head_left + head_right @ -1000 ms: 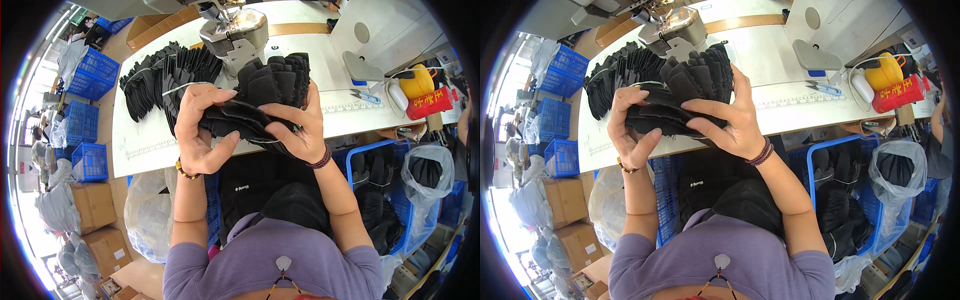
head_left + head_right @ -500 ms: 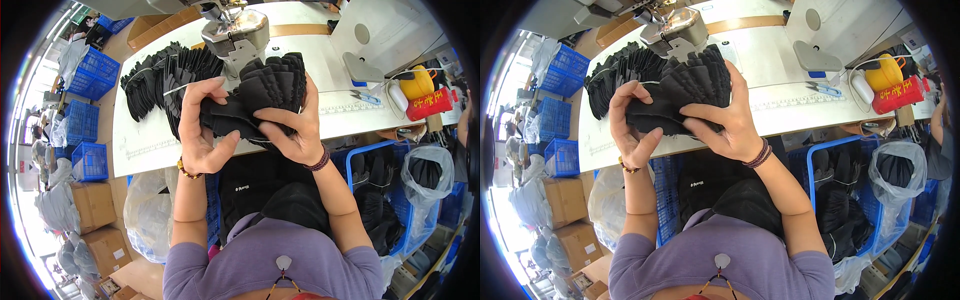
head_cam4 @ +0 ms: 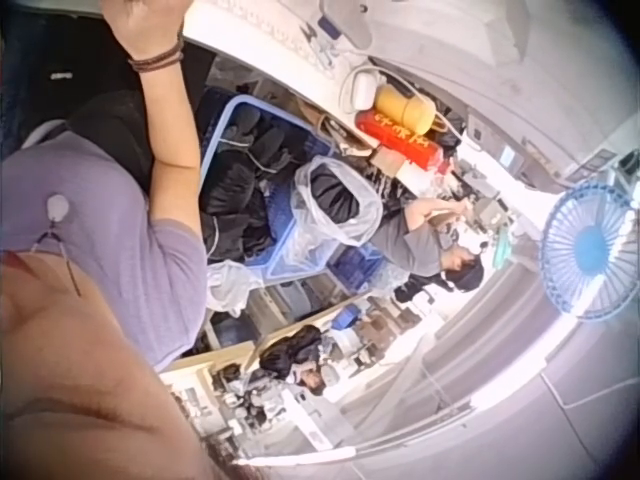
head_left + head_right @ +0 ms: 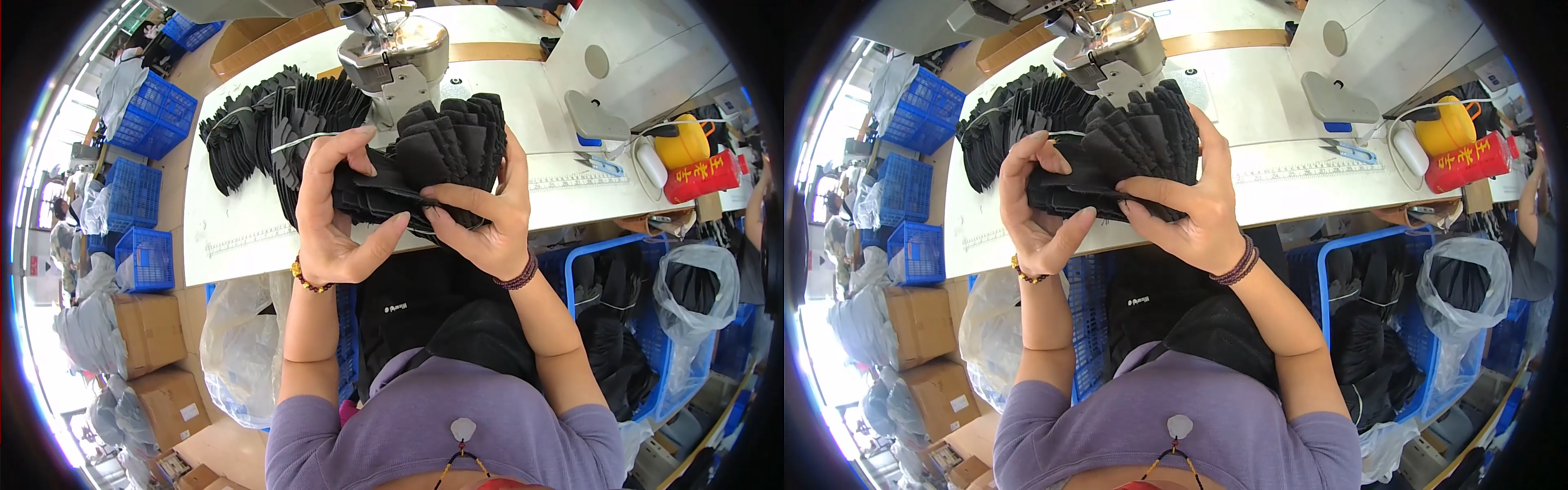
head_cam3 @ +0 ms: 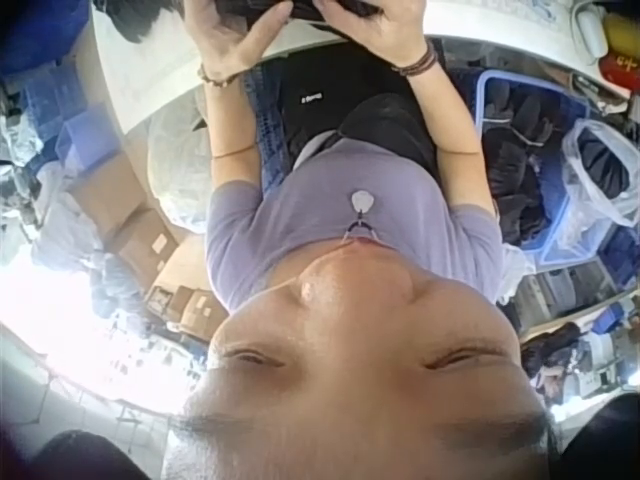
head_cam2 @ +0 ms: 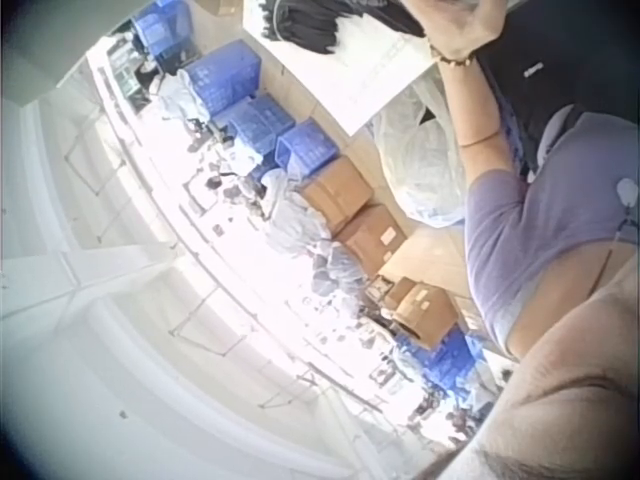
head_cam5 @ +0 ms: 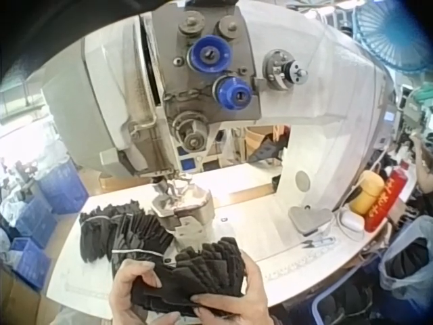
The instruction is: The recorder counts and sorts black shoe uppers, organizing them into bundles and placing them into a plastic bag.
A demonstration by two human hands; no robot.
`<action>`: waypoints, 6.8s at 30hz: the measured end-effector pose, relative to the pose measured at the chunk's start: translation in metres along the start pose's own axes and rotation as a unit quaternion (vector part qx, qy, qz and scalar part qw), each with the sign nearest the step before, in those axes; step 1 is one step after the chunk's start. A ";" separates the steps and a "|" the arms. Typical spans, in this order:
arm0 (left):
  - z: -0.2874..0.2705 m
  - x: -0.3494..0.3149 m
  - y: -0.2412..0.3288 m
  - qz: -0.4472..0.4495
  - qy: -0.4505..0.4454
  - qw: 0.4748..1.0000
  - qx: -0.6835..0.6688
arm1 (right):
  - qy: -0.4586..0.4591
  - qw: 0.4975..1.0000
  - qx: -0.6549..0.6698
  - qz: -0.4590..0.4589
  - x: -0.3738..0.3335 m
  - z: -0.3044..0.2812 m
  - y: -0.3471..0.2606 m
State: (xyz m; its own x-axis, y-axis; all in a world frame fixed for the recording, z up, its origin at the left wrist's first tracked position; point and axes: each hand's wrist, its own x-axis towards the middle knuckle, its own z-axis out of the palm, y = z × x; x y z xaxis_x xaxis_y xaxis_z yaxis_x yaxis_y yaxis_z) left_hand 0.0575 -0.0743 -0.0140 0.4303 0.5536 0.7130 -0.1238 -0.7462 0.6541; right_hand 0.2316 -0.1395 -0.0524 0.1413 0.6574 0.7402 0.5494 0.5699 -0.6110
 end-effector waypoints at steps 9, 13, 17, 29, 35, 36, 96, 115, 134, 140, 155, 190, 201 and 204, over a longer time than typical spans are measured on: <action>-0.013 0.005 -0.003 0.006 -0.007 0.999 0.042 | 0.071 0.997 0.015 0.010 -0.003 0.006 -0.004; -0.026 0.020 -0.015 0.031 -0.036 0.996 0.072 | 0.084 0.996 0.021 0.011 -0.003 0.004 -0.002; 0.004 0.007 -0.015 -0.057 -0.031 0.998 0.001 | 0.082 0.996 0.017 0.015 -0.005 0.003 -0.003; 0.000 0.002 -0.017 0.014 -0.028 0.999 0.024 | 0.057 0.998 0.034 -0.023 -0.004 0.000 0.004; -0.003 0.000 -0.020 0.004 -0.034 0.999 0.019 | 0.090 0.996 0.007 -0.027 -0.003 0.004 0.007; -0.003 -0.001 -0.021 0.009 -0.035 0.999 0.020 | 0.095 0.995 0.007 -0.024 -0.002 0.002 0.007; 0.023 0.020 0.005 0.039 -0.114 0.990 0.070 | 0.034 0.999 0.020 -0.009 0.000 -0.030 0.013; 0.016 0.023 -0.011 -0.011 -0.112 0.994 0.007 | 0.042 0.998 0.037 0.017 0.002 -0.022 0.025; 0.016 0.023 -0.011 -0.072 -0.118 0.990 0.006 | 0.019 0.999 -0.026 0.010 0.013 -0.019 0.019; 0.015 0.023 -0.012 -0.041 -0.126 0.991 0.023 | 0.033 0.999 -0.029 -0.006 0.014 -0.017 0.020; 0.018 0.015 -0.012 -0.077 -0.093 0.992 -0.039 | 0.022 0.995 -0.098 -0.001 0.011 -0.016 0.010; 0.035 -0.020 -0.022 -0.164 0.083 0.965 -0.190 | 0.035 0.997 -0.073 -0.013 0.023 -0.009 0.021; 0.033 -0.022 -0.024 -0.127 0.059 0.964 -0.225 | 0.047 0.994 -0.096 -0.025 0.023 -0.007 0.013; 0.034 -0.022 -0.025 -0.113 0.046 0.968 -0.219 | 0.041 0.994 -0.096 0.027 0.020 -0.007 0.007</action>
State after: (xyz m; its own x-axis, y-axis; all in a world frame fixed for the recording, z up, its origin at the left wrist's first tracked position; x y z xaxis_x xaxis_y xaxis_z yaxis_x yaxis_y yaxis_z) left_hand 0.0814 -0.0804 -0.0542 0.4111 0.7299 0.5461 -0.4118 -0.3858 0.8256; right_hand 0.2444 -0.1260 -0.0396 0.2376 0.6373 0.7331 0.6853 0.4249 -0.5914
